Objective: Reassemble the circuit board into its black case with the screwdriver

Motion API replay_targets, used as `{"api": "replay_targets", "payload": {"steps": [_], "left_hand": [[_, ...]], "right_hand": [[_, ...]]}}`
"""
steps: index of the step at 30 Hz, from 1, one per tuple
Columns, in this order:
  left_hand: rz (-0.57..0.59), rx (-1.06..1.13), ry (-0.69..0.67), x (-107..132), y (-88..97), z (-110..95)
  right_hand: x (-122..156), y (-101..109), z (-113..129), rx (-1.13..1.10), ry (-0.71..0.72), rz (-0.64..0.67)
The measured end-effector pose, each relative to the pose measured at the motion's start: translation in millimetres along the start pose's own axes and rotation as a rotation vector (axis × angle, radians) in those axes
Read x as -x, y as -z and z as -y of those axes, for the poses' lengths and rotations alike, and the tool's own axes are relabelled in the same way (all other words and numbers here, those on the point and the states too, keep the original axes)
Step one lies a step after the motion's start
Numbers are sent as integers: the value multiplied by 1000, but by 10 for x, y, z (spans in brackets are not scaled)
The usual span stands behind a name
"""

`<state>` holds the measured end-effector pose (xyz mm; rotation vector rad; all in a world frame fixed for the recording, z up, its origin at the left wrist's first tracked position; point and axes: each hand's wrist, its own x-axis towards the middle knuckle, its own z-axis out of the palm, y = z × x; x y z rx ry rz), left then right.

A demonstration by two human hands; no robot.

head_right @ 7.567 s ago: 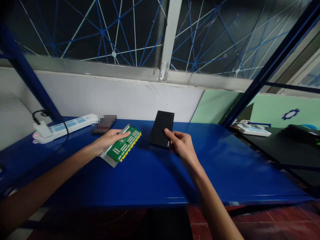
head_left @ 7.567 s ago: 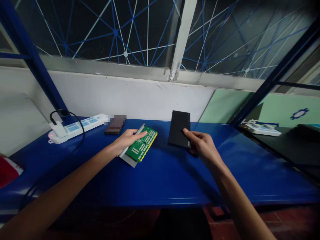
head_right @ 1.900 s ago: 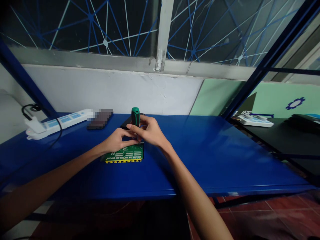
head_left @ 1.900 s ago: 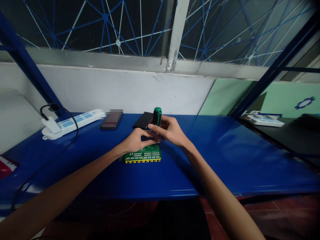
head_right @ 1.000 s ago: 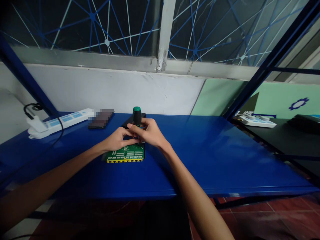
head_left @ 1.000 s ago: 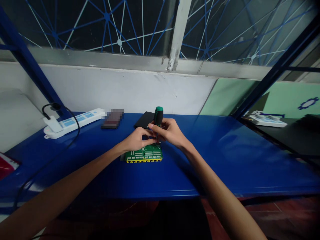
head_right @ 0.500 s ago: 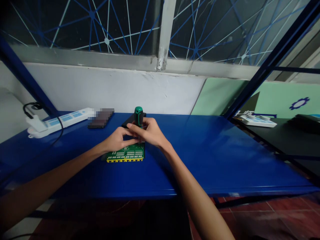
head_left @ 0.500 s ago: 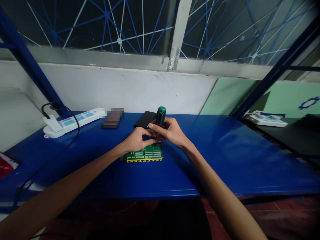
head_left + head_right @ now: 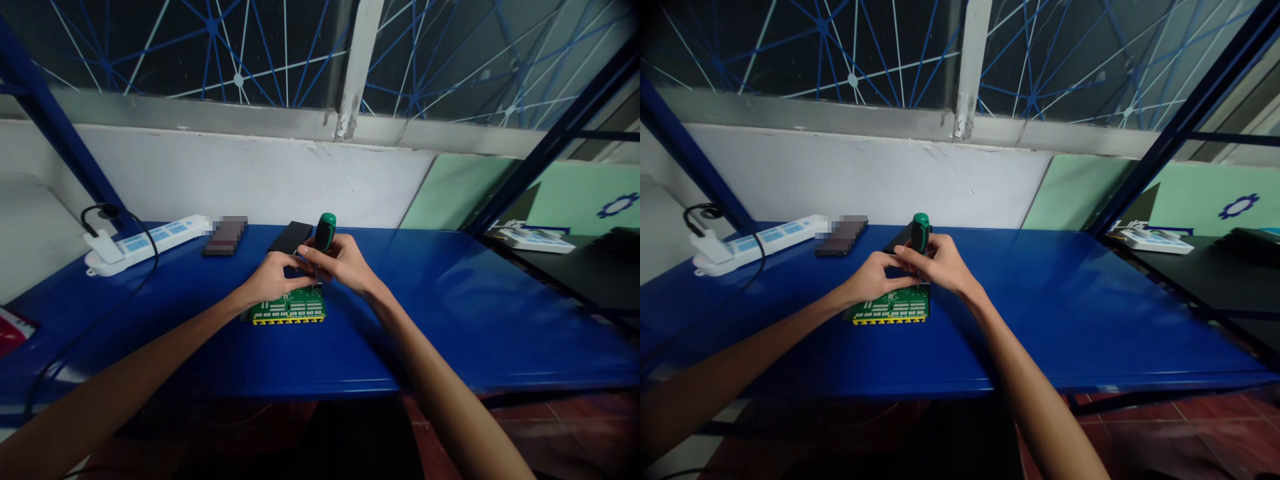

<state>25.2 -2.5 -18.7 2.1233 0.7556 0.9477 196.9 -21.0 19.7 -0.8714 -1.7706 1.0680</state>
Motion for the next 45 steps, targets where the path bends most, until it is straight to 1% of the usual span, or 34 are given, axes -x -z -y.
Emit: {"api": "replay_targets", "payload": {"steps": [5, 6, 11, 17, 22, 27, 31, 33, 39, 45], "left_hand": [[87, 35, -35, 0, -13, 29], [84, 36, -31, 0, -18, 33], [-11, 4, 0, 8, -34, 22], [42, 13, -49, 15, -15, 10], [-18, 7, -12, 15, -21, 24], [51, 7, -54, 9, -18, -14], [-3, -19, 7, 4, -27, 7], [-16, -23, 10, 4, -28, 12], [62, -48, -57, 1, 40, -6], [99, -153, -79, -7, 135, 75]], "right_hand": [[-6, -5, -15, -24, -23, -17], [-7, -5, -14, -24, -23, -18], [-6, 0, -5, -4, -13, -13], [-3, 0, -27, -20, -6, -17], [1, -10, 6, 5, -1, -28], [-3, -14, 7, -21, 4, -49], [-5, -6, -4, -4, 29, -62], [-2, -1, -2, -4, 44, -67], [-2, 7, -11, -10, 41, -106], [-26, 25, -49, -36, 30, -152]]}}
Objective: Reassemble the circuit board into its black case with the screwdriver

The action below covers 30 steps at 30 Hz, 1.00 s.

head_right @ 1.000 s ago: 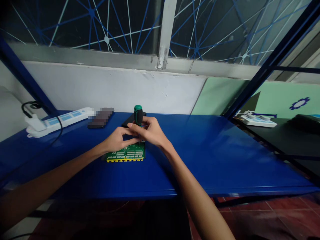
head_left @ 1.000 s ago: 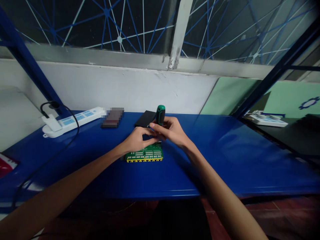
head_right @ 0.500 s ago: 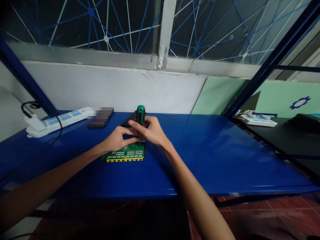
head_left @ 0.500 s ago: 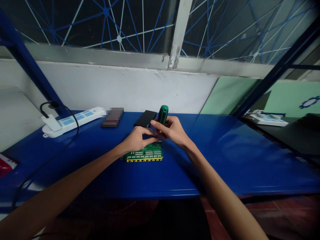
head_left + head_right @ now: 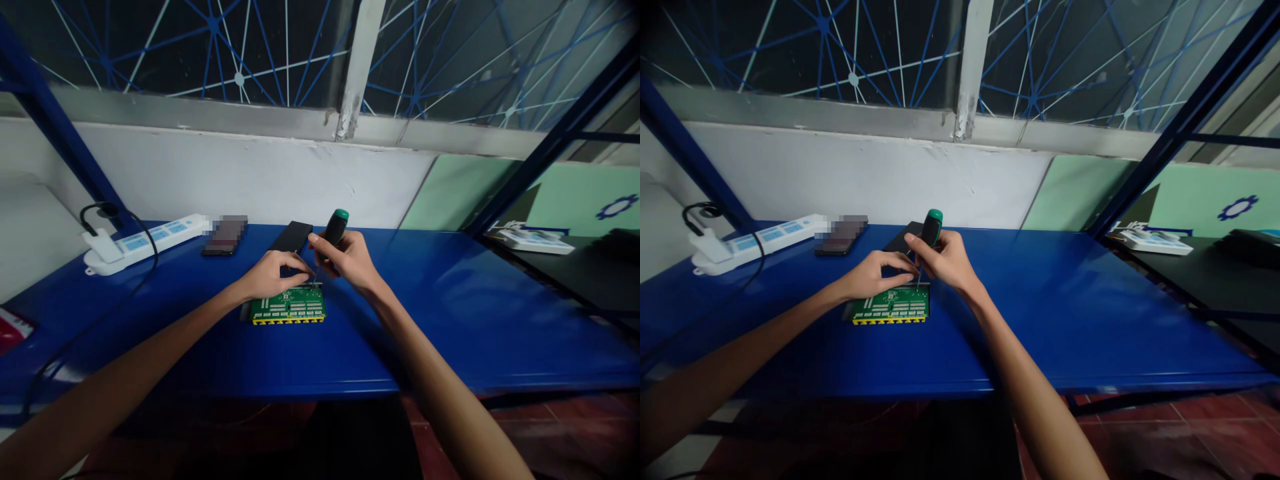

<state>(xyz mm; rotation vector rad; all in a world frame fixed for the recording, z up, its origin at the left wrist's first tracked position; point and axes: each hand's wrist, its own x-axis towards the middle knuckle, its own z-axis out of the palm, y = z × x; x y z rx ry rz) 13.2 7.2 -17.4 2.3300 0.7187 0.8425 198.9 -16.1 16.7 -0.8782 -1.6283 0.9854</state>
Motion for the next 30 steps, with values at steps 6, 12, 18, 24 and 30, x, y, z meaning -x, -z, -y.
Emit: {"api": "replay_targets", "payload": {"steps": [6, 12, 18, 24, 30], "left_hand": [[67, -94, -22, 8, -5, 52], [-2, -113, -10, -8, -13, 48], [-50, -260, 31, -8, 180, 127], [24, -443, 58, 13, 232, 243], [101, -538, 104, 15, 178, 185]], "right_hand": [[-1, 20, 39, -53, -1, -53], [3, 27, 96, -107, 10, -127], [-43, 130, 48, -81, 34, -252], [-41, 123, 34, -46, 10, -246], [-39, 88, 22, -41, 31, -199]]}}
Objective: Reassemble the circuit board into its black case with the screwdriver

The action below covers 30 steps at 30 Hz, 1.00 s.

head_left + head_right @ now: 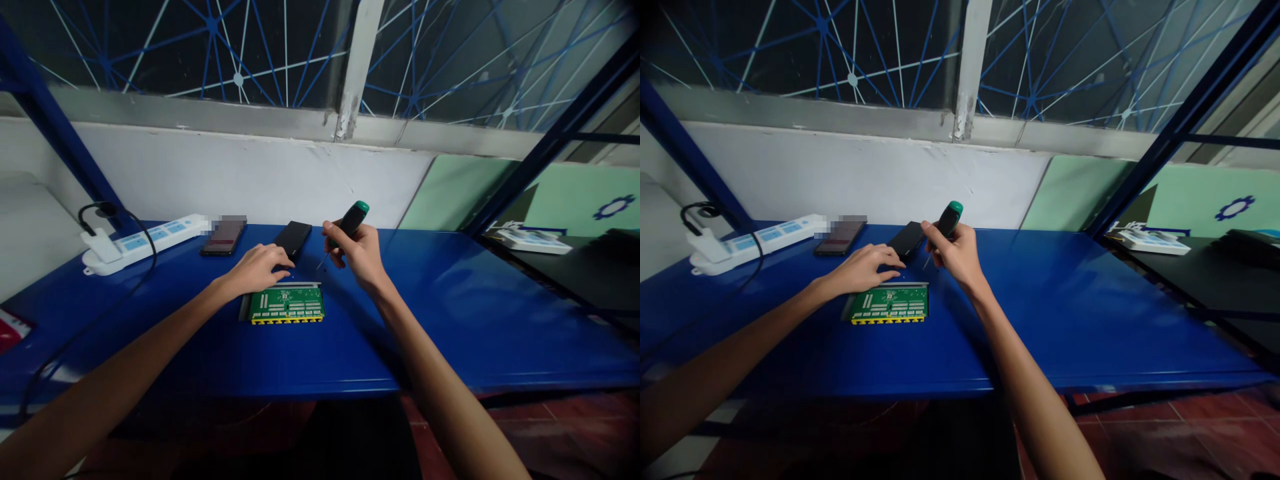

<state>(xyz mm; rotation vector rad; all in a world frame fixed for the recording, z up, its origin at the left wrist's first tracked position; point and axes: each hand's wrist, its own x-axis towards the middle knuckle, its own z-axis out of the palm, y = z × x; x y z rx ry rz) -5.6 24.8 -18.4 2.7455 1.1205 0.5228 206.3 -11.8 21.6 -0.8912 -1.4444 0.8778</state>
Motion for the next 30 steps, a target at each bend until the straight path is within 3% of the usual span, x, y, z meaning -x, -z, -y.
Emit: {"api": "replay_targets", "payload": {"steps": [4, 9, 12, 22, 30], "left_hand": [[41, 119, 33, 18, 153, 44], [312, 319, 8, 74, 413, 119], [408, 396, 10, 93, 429, 143], [377, 516, -4, 98, 299, 194], [370, 533, 0, 67, 206, 91]], "right_hand": [[6, -8, 3, 24, 5, 4], [33, -38, 32, 84, -5, -10], [39, -55, 38, 97, 6, -33], [56, -80, 25, 162, 11, -41], [58, -74, 29, 168, 10, -34]]}}
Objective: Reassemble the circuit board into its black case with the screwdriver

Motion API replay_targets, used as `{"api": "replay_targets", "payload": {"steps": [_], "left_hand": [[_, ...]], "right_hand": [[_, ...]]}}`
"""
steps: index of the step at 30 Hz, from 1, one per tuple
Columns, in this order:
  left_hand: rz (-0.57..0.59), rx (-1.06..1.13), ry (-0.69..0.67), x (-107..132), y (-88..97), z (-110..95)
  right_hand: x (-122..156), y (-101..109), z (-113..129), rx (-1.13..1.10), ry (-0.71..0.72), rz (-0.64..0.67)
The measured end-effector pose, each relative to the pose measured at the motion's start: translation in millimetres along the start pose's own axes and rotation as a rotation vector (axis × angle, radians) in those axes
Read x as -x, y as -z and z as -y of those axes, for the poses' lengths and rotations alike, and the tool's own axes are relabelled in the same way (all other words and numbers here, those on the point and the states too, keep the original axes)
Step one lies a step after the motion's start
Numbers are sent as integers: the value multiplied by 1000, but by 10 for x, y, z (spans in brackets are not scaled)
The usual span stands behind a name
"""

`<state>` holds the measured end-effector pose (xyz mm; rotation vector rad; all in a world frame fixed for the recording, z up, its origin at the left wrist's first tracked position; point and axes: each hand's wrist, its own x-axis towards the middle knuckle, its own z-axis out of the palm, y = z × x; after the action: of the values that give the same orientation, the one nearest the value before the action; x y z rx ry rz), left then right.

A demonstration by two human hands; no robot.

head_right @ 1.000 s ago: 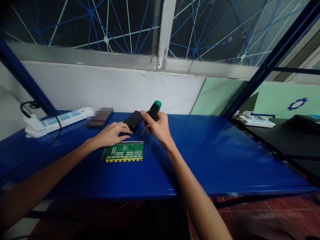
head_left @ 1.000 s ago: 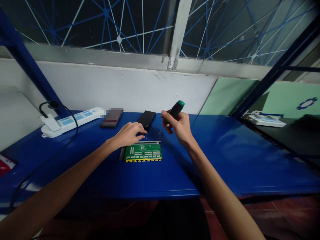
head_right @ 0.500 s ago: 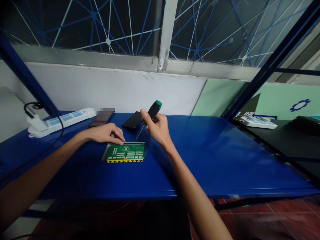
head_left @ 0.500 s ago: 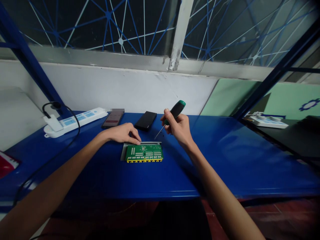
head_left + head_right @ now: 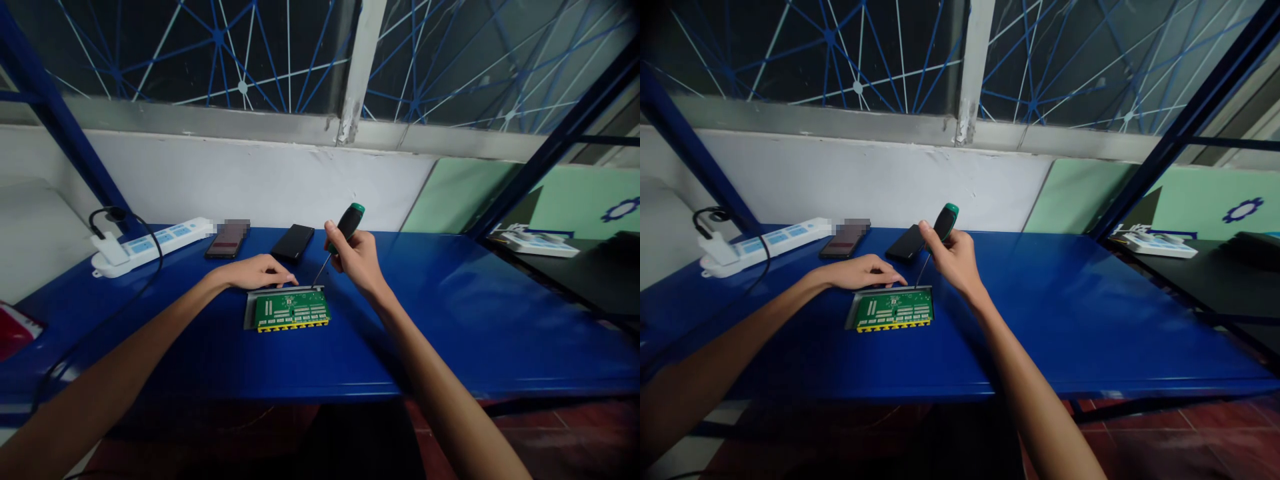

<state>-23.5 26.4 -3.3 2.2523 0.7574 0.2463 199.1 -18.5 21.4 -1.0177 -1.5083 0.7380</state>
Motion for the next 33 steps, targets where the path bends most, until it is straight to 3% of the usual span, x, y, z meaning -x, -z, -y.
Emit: {"api": "replay_targets", "payload": {"steps": [8, 17, 22, 33], "left_hand": [[-110, -202, -26, -49, -80, 36], [-256, -176, -32, -195, -138, 242], [-293, -194, -62, -235, -175, 255], [-377, -236, 28, -213, -135, 270]], "right_hand": [[-8, -10, -21, 1, 0, -1], [-2, -6, -44, 1, 12, 6], [-6, -12, -49, -16, 0, 7], [-13, -14, -48, -9, 3, -4]]}}
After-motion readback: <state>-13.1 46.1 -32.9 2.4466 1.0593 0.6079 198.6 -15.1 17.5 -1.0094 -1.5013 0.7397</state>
